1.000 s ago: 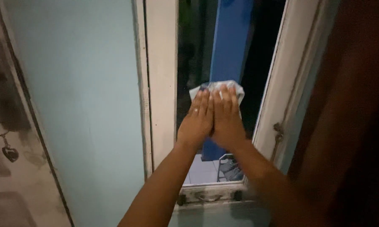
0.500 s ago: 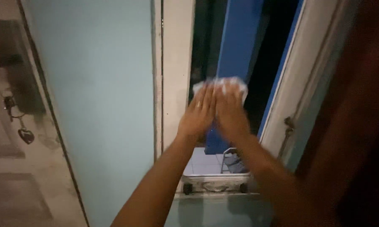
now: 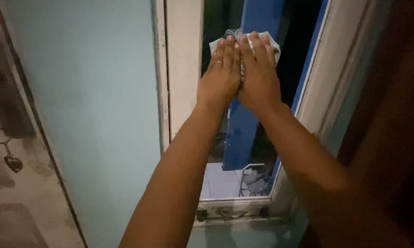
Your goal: Wiping a glass window with a cloth.
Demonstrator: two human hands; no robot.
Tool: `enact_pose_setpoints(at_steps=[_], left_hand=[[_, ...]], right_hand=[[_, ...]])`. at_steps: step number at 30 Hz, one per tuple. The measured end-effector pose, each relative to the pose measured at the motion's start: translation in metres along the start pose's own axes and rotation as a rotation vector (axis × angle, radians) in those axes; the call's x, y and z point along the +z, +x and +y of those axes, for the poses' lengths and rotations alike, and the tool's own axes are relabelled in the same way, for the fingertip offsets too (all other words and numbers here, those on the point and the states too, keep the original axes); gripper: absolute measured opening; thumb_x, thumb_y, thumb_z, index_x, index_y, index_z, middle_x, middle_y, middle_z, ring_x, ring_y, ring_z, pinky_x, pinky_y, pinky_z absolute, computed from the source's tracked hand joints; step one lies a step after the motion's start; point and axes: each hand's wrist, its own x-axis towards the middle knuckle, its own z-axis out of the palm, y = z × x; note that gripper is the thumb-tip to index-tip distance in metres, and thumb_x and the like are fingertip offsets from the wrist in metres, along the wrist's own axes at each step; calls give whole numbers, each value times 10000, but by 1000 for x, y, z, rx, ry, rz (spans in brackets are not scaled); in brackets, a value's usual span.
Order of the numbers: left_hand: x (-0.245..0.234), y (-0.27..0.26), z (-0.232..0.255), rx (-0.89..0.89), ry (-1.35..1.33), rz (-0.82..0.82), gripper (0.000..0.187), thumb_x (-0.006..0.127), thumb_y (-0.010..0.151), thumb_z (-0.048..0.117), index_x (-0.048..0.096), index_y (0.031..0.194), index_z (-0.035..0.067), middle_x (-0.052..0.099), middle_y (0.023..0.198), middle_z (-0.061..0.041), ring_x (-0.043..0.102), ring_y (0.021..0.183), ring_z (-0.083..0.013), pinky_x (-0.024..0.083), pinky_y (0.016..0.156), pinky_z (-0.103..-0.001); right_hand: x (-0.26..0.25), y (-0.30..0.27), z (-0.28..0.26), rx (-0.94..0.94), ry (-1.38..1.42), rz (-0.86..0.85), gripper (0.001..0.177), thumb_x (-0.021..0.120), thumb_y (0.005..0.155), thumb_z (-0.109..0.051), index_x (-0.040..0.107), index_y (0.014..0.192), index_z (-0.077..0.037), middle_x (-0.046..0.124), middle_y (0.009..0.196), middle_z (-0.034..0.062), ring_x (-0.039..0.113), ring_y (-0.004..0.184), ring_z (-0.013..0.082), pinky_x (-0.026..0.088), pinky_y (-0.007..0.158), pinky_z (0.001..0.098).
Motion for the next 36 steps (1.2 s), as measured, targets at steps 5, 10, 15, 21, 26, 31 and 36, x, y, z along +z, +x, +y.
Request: enact_pose_setpoints(at_steps=[5, 10, 15, 21, 26, 31, 36], left_hand=[[11, -15, 4, 1, 63, -12, 606, 526, 1029, 72, 314, 1572, -97, 326, 1631, -291, 329, 1539, -423, 384, 1243, -435], [10, -54, 16, 33, 39, -55, 624, 523, 1008, 49, 300, 1568, -112, 321, 1629, -302, 325, 1538, -438, 385, 1237, -432], [-2, -95, 31, 70, 55, -132, 674, 539, 964, 65, 285, 1567, -99, 314, 1627, -291, 287, 1536, -436, 393, 1248, -443], [7, -190, 51, 66, -72, -171, 712, 574, 983, 51, 255, 1605, -83, 301, 1666, -281, 270, 1573, -402, 491, 1170, -396], [-17, -243, 72, 50, -93, -506, 736, 603, 924, 131, 294, 1569, -44, 286, 1658, -260, 325, 1533, -399, 543, 963, -421], [-13, -242, 66, 132, 69, -231, 644, 613, 953, 112, 398, 1531, -76, 387, 1611, -242, 423, 1490, -344, 537, 1056, -422], [-20, -151, 33, 109, 48, -175, 608, 546, 996, 128, 385, 1536, -99, 367, 1604, -283, 390, 1498, -400, 397, 1205, -428]], right_hand=[[-11, -7, -11, 49, 86, -54, 820, 818, 878, -171, 403, 1566, -7, 337, 1609, 295, 242, 1509, 513, 227, 1240, 598], [-4, -47, -14, 38, 83, -75, 808, 804, 946, -161, 398, 1632, -30, 332, 1682, 277, 231, 1584, 488, 224, 1311, 578], [-14, -77, -41, 138, 159, -153, 894, 838, 799, -207, 387, 1546, -11, 301, 1628, 293, 197, 1532, 517, 192, 1249, 602], [7, -160, -67, 89, 34, -157, 892, 794, 822, -173, 324, 1546, 51, 270, 1608, 307, 178, 1531, 515, 110, 1241, 655], [7, -222, -84, 107, 102, -353, 933, 779, 739, -126, 308, 1520, 67, 239, 1598, 323, 154, 1515, 530, 131, 1229, 636], [16, -222, -84, 92, 52, -302, 838, 731, 830, -54, 319, 1555, 33, 261, 1615, 290, 171, 1544, 510, 130, 1268, 630], [13, -129, -63, 121, 177, -199, 907, 777, 787, -175, 308, 1528, 56, 250, 1593, 343, 173, 1482, 542, 111, 1216, 659]])
